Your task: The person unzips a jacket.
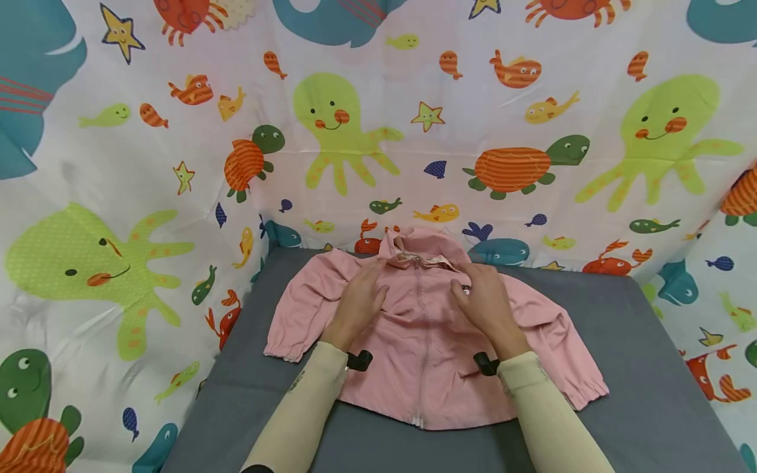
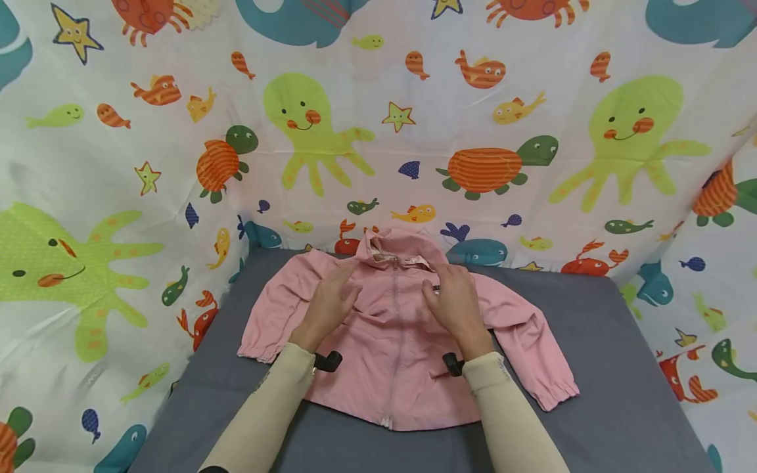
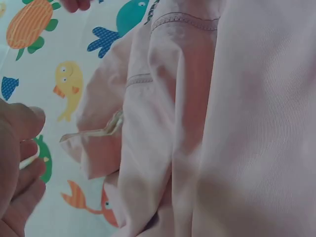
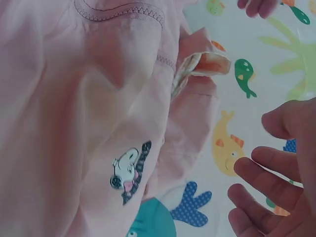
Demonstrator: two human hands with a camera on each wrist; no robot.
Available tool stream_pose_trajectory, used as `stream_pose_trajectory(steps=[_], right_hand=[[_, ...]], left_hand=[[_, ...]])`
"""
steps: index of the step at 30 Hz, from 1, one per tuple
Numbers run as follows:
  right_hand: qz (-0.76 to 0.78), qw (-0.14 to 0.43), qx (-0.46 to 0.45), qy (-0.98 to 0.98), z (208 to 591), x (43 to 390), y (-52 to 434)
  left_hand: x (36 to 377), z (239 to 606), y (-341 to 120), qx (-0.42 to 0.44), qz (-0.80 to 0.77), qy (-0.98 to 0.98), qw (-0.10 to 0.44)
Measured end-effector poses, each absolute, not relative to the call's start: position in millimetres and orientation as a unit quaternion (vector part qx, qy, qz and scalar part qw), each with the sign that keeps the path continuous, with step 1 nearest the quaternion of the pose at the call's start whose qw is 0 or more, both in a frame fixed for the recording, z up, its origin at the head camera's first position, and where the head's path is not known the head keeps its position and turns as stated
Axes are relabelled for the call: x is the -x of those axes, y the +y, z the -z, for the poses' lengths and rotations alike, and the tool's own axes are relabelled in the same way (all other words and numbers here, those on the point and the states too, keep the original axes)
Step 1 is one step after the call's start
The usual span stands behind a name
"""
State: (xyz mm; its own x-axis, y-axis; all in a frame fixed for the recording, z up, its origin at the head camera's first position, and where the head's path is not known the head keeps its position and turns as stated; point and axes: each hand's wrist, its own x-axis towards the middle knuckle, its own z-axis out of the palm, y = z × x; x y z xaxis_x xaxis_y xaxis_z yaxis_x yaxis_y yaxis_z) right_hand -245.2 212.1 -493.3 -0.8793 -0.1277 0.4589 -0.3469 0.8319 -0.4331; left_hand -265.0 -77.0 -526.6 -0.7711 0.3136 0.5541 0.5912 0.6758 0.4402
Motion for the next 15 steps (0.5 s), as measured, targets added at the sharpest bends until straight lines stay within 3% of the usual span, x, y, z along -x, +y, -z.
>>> stream_pose_trajectory(steps=[5,15], right_hand=[[-0.26,0.202,-0.117,-0.937,494,259,205],[-0.287,0.166,-0.096,-0.939,510,291,187]], left_hand=[[276,527,-67,0.299,0.341,-0.856,0.249],[305,537,-41,0.304,0.341,-0.863,0.218]])
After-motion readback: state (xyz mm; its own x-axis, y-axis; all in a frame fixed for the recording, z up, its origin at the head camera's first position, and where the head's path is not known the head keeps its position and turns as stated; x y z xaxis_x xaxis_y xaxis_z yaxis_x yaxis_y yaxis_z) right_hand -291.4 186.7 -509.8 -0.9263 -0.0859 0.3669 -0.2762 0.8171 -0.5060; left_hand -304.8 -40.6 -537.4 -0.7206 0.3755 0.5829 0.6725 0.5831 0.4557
